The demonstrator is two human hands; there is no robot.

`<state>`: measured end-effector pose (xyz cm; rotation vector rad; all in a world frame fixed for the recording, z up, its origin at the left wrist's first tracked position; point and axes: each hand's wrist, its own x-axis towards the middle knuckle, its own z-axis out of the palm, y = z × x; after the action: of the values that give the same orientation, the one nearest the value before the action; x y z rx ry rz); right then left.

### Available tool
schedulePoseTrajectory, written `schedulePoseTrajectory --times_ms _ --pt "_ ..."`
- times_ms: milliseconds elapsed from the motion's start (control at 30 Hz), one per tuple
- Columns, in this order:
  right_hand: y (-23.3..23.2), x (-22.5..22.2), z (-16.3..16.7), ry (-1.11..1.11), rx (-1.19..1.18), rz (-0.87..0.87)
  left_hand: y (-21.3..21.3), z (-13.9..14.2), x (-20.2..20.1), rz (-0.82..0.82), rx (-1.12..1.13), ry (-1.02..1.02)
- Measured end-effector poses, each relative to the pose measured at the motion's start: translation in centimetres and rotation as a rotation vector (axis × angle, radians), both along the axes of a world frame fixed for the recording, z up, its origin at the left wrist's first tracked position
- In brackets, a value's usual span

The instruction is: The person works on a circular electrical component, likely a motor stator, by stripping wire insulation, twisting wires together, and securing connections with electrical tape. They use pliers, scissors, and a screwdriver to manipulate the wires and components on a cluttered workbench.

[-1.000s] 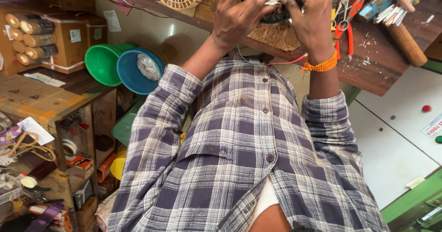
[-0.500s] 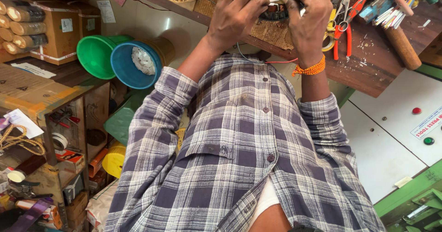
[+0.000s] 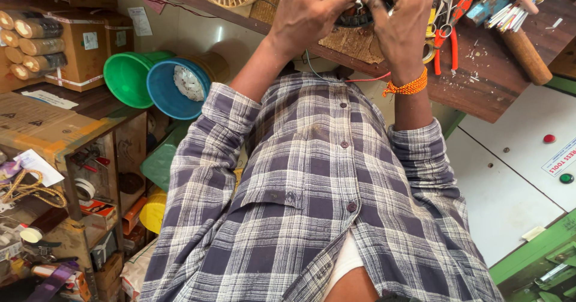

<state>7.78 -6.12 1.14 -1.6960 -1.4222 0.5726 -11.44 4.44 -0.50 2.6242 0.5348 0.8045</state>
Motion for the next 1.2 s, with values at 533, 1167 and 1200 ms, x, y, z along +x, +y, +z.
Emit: schedulePoseTrajectory --times_ms 533,1167,1200 --pt "-0.7 -1.3 0.7 -0.047 0.107 -0.030 1.8 -1.1 -1.2 -0.072 -0.496 -0.052" --pt "-1.1 -1.7 0.8 -0.090 0.130 -0.052 3.8 -2.7 -0.7 -0.236 -0.190 -0.044" --pt "-1.1 -1.7 0.8 -0.094 0.127 -0.054 3.9 -2.9 -0.8 -0.242 -0.257 -0.040"
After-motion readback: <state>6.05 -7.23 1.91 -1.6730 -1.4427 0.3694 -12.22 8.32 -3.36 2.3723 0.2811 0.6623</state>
